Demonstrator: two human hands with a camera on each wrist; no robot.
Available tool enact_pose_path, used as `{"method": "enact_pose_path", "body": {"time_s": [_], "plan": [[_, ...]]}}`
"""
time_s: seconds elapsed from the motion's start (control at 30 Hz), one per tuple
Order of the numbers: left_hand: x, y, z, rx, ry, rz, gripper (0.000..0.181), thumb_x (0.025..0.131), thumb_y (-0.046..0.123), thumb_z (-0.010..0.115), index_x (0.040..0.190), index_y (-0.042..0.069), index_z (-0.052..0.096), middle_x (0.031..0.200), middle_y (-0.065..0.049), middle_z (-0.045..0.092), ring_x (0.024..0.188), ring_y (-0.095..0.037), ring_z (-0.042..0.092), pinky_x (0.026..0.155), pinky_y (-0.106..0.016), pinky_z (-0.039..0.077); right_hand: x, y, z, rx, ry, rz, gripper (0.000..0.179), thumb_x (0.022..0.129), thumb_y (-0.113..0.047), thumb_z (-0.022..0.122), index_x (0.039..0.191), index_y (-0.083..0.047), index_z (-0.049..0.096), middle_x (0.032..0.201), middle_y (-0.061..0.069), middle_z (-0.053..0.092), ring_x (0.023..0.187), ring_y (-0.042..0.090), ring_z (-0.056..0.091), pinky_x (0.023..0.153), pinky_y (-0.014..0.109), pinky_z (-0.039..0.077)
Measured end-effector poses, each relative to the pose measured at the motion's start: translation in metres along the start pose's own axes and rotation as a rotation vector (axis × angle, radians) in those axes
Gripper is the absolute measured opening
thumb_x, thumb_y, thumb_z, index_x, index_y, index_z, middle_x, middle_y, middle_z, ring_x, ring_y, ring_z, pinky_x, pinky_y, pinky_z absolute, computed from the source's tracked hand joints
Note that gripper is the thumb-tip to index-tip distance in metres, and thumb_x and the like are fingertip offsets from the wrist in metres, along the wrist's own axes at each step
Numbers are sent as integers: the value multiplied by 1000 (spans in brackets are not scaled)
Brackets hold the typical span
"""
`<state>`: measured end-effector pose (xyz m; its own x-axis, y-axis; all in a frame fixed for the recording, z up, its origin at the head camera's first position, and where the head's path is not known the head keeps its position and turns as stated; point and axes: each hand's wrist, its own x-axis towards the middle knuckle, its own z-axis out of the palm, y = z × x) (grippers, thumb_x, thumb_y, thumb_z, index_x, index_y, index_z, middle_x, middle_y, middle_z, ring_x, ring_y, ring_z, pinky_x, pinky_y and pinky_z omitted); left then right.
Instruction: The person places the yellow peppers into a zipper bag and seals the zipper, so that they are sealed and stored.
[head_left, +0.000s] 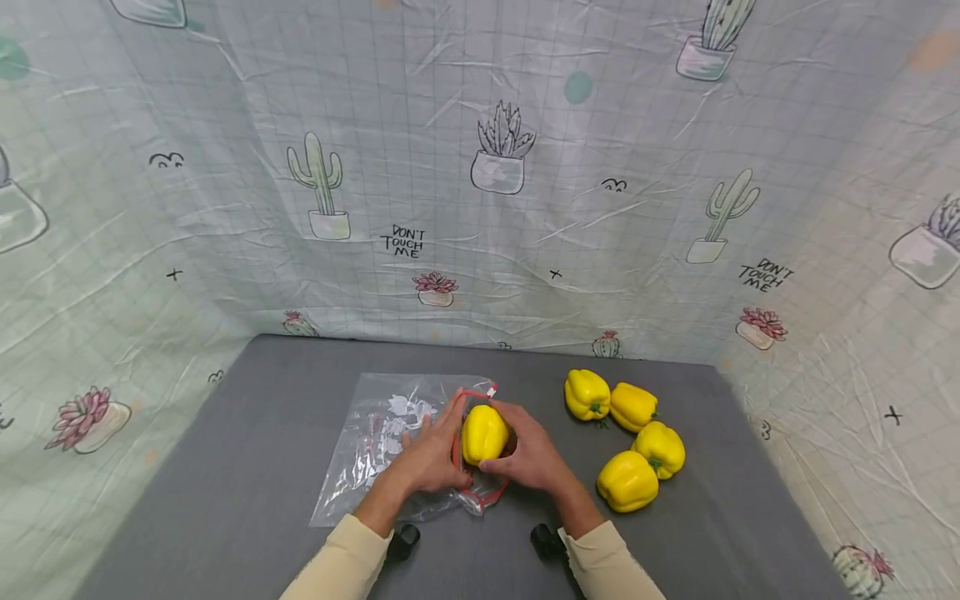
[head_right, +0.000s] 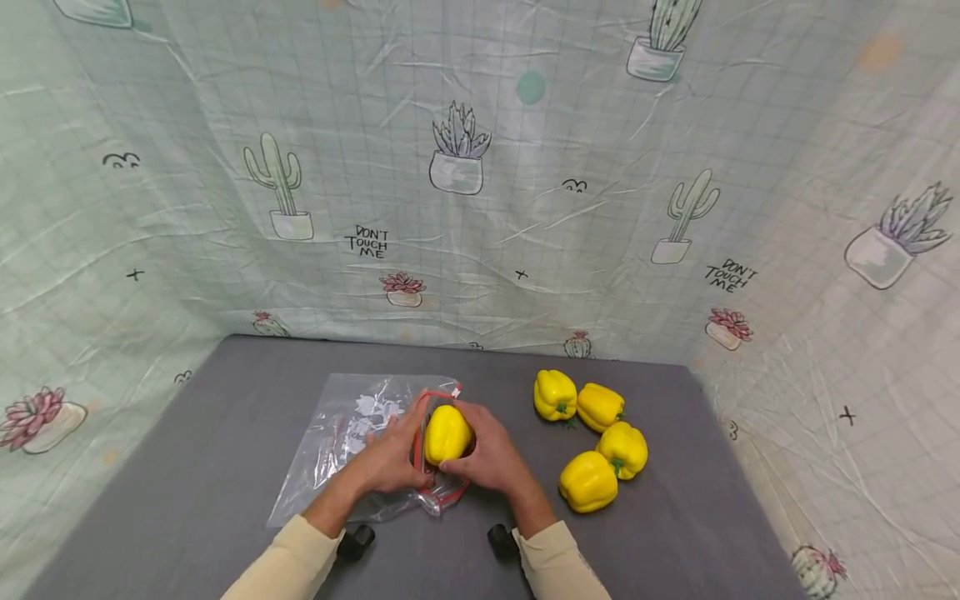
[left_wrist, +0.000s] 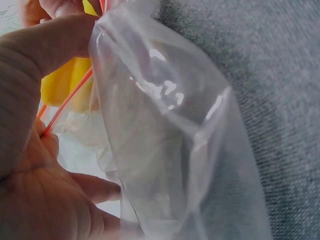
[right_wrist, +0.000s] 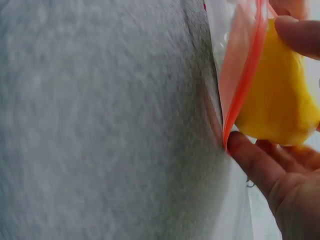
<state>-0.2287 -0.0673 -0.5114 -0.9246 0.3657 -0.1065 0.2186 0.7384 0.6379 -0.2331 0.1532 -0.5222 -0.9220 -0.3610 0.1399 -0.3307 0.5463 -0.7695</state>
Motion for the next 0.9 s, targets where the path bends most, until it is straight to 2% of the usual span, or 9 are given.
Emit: {"method": "enact_pose_path", "body": {"time_s": [0.1,0.23,0.37,0.43,0.53,0.6,0.7,0.8,0.9], "plan": [[0,0,1,-4,3,11,131,71,31,92,170,29,5,178,9,4,151,-67,18,108,-92,11,1,-2,2,-14,-6,12,97,78,-29,91,159,-12,42,146,17,52,121,29,57,104,52,51],[0,-1,1,-4,9,15,131,72,30,91,170,28,4,178,7,5,151,-68,19,107,-93,11,0,-4,3,20,-4,49,103,79,-29,91,162,-9,34,148,20,47,122,31,55,105,53,50],[-1,-1,2,2,14,11,130,72,29,91,170,28,5,178,7,4,151,-67,19,107,-92,12,-2,-6,3,90,20,84,92,83,-22,88,156,-4,36,150,19,48,131,34,55,107,54,52],[-2,-1,1,8,23,16,130,72,29,91,170,28,5,179,7,4,150,-67,22,107,-92,14,-2,-7,4,100,42,95,81,84,-19,86,150,-3,41,144,17,53,125,34,57,101,49,55],[-2,0,0,16,46,32,129,71,28,90,170,27,7,179,6,5,147,-69,27,105,-92,19,-1,-9,5,62,82,91,68,85,-20,86,139,-4,49,128,12,59,106,29,60,86,35,54],[-2,1,-1,26,58,43,129,71,28,90,170,26,7,179,5,6,145,-69,30,103,-92,21,0,-10,6,17,95,86,65,85,-23,86,138,-5,53,120,10,59,95,26,56,77,28,48],[-2,2,-1,42,63,59,129,71,28,90,169,24,7,179,4,6,143,-69,34,102,-93,23,0,-10,9,-17,108,89,67,85,-28,86,141,-7,56,116,9,58,92,23,55,75,23,45],[-1,2,0,50,64,70,130,70,28,90,169,23,6,179,4,7,142,-69,35,102,-93,23,-1,-9,10,-5,122,101,70,86,-28,86,146,-9,55,120,11,58,98,24,57,82,27,53],[-1,1,0,42,70,69,129,71,28,90,169,23,6,179,4,5,143,-68,36,101,-93,23,-3,-6,11,68,131,90,71,86,-19,84,148,-5,52,124,16,59,105,30,60,93,41,60]]}}
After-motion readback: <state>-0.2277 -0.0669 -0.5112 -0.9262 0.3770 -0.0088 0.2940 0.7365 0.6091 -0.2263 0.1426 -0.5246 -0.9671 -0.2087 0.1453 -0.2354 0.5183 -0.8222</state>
